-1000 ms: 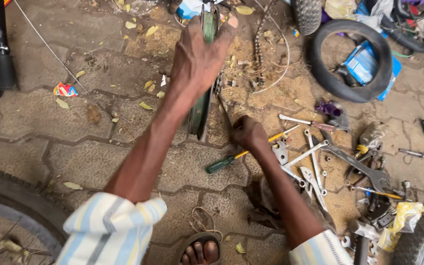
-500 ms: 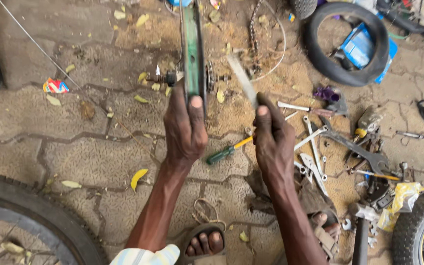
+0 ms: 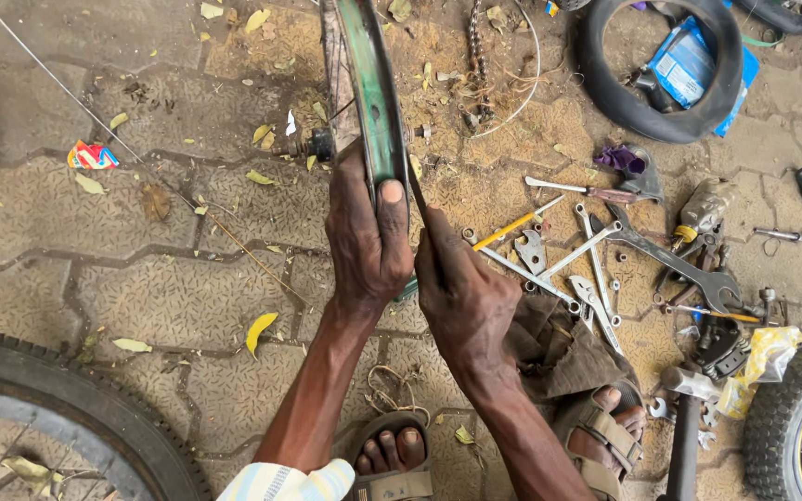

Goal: The person scrapes a bicycle hub with a metal file, wipes it with a cloth, and applies oil from a bottle to the hub and wheel spokes.

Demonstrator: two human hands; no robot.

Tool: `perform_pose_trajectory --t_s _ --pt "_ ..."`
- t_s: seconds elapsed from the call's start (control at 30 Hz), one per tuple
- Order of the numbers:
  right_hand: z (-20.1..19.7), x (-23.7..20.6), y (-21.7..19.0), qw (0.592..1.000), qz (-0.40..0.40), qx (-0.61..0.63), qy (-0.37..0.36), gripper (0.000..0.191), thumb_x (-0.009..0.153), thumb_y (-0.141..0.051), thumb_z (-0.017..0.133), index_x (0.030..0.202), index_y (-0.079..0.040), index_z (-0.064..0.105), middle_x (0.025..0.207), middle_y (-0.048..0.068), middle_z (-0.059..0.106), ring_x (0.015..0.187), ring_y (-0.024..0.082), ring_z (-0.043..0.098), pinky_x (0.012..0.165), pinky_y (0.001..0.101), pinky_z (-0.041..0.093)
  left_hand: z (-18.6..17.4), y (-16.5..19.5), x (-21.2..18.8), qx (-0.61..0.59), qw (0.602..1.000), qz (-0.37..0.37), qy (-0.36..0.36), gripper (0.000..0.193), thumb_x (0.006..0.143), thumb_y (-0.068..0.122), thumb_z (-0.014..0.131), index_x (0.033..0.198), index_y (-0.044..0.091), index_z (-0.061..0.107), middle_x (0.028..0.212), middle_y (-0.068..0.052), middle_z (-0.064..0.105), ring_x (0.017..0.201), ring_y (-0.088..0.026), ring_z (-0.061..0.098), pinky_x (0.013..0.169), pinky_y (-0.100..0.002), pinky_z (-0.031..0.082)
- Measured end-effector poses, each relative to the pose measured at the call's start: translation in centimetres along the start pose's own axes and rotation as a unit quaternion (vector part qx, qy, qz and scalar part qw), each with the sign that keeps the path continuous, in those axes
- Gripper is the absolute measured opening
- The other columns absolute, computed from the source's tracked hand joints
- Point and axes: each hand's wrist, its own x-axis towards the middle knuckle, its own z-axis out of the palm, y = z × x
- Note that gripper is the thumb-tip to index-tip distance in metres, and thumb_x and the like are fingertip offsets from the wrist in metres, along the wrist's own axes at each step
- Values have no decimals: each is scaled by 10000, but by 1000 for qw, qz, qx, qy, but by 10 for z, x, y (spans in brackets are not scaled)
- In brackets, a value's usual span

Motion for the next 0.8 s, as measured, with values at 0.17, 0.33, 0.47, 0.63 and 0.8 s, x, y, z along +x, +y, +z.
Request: perform_pose_trajectory --t_s 0.17,0.33,0.47,0.63,0.8 --pt "0 -3 -5 998 -49 -27 16 453 996 -113 731 1431 -103 602 879 47 751 590 67 616 457 260 512 0 3 4 -27 999 -25 7 426 1207 324 375 1440 -29 429 1268 -212 593 1098 -322 655 966 -435 528" --pt "6 16 -4 998 -28 -34 -54 506 951 -85 697 1449 -88 606 792 52 721 545 119 608 447 311 513 -1 5 -1 -27 999 -30 5 393 1208 316 382 1417 -11 445 1224 -208 613 1055 -317 673 932 -429 541" --pt "20 40 8 998 -29 -21 -58 495 990 -152 696 1469 -122 577 793 30 725 506 112 586 390 300 490 -2 0 -3 -26 999 -34 -4 451 1183 345 366 1440 -21 426 1191 -198 607 986 -279 676 851 -404 547" --pt "29 44 15 996 -63 -49 -44 471 1040 -192 657 1496 -142 550 803 10 712 504 91 539 386 275 446 2 -3 -4 -27 999 -16 7 441 1211 365 341 1438 -4 425 1223 -181 603 1028 -243 689 854 -368 587" --pt "35 47 16 993 -3 -77 -87 231 1067 -277 603 1288 -223 641 718 -39 671 456 71 468 396 285 366 6 -5 -4 -21 999 -31 8 454 1196 355 353 1459 -4 439 1223 -155 611 983 -215 689 828 -362 600"
